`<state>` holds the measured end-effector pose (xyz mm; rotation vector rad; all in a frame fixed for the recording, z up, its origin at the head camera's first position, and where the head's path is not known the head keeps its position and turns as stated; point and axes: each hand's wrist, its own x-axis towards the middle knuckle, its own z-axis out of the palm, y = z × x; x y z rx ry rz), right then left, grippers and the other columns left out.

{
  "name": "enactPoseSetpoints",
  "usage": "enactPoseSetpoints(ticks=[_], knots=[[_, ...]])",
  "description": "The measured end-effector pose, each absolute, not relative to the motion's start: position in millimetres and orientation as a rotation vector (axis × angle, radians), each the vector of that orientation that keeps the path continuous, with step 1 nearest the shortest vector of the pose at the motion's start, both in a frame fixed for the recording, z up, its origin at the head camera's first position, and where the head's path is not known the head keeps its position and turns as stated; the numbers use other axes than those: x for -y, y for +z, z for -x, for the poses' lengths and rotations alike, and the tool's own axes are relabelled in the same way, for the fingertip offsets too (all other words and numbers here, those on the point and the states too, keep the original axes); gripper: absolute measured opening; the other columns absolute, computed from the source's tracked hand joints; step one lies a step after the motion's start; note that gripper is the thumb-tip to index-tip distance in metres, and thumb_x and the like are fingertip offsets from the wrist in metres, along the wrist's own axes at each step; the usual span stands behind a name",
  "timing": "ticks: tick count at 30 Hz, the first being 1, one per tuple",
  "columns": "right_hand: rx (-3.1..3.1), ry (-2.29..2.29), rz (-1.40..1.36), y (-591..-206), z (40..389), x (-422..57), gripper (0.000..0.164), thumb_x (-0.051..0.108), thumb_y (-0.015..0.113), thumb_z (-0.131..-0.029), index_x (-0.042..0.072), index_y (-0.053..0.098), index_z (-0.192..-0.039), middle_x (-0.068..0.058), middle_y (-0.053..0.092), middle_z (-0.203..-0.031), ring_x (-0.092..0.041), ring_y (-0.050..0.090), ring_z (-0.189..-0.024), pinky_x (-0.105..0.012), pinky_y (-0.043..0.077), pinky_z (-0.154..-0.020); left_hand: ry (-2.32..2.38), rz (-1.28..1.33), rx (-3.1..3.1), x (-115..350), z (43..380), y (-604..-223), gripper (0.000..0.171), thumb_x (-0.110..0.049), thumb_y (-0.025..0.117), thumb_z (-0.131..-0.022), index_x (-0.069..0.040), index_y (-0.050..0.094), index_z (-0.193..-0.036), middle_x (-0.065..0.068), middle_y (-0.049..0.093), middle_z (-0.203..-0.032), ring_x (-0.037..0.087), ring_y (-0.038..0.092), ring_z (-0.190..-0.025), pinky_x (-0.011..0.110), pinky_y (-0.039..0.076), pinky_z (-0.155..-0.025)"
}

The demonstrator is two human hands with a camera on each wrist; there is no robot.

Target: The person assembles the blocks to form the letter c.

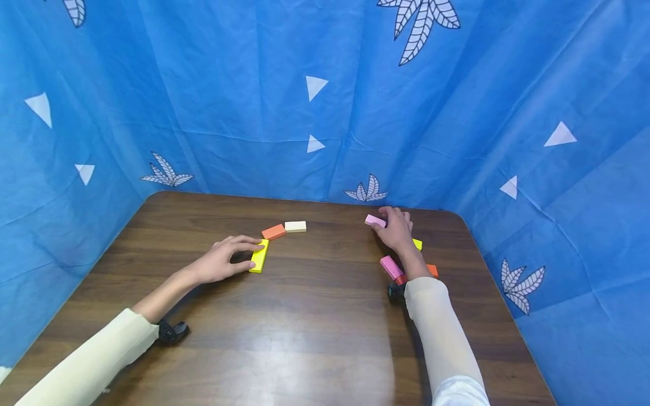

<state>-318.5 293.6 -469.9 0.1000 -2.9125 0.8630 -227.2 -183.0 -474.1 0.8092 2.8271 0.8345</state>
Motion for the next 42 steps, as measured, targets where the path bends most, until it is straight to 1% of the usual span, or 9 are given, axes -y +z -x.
enactPoseSetpoints(ticks=[4,9,25,34,38,42], knots=[[2.955,0.882,-0.03,-470,318,-305,0.046,0.027,0.07,-0.104,0.003,0.063,-0.142,-0.027,0.057,-0.151,-0.048,0.041,-0.139,-0.067,0.026,-0.118,0.838,-0.821,-2.822,182,227,-475,0.049,-0.033,0.075,-0.102,-0.021,0.067,-0.149,0.004,0.058,-0.161,0.04,0.051,-0.149,0.069,0.036,-0.108],[2.963,0.899,-0.043,-474,317,-310,0.041,0.026,0.07,-0.104,0.004,0.066,-0.139,-0.026,0.06,-0.147,-0.048,0.043,-0.139,-0.068,0.027,-0.117,0.84,-0.822,-2.822,183,228,-476,0.049,-0.032,0.076,-0.102,-0.021,0.067,-0.149,0.003,0.058,-0.161,0.039,0.051,-0.149,0.069,0.036,-0.108],[2.951,0.901,-0.027,-480,316,-305,0.039,0.021,0.068,-0.106,0.004,0.064,-0.141,-0.026,0.057,-0.15,-0.047,0.042,-0.141,-0.066,0.027,-0.119,0.857,-0.808,-2.819,182,227,-478,0.049,-0.032,0.075,-0.102,-0.021,0.067,-0.149,0.003,0.058,-0.161,0.039,0.05,-0.15,0.068,0.036,-0.109],[2.903,0.924,-0.095,-483,315,-300,0.037,0.017,0.067,-0.105,0.001,0.063,-0.138,-0.026,0.059,-0.143,-0.046,0.045,-0.136,-0.067,0.028,-0.119,0.852,-0.812,-2.824,184,227,-479,0.05,-0.032,0.075,-0.102,-0.021,0.066,-0.15,0.003,0.058,-0.161,0.039,0.05,-0.15,0.069,0.035,-0.109],[2.891,0.945,-0.125,-482,315,-295,0.036,0.016,0.068,-0.105,0.001,0.063,-0.138,-0.025,0.059,-0.142,-0.044,0.046,-0.134,-0.064,0.031,-0.121,0.846,-0.805,-2.829,185,227,-478,0.049,-0.032,0.076,-0.102,-0.022,0.067,-0.149,0.003,0.058,-0.161,0.039,0.051,-0.15,0.069,0.035,-0.109],[2.883,0.944,-0.166,-481,315,-289,0.036,0.016,0.069,-0.105,0.001,0.063,-0.137,-0.024,0.06,-0.141,-0.042,0.046,-0.133,-0.061,0.035,-0.121,0.849,-0.801,-2.831,185,228,-478,0.049,-0.032,0.076,-0.102,-0.022,0.067,-0.149,0.002,0.059,-0.161,0.039,0.051,-0.149,0.068,0.035,-0.109]])
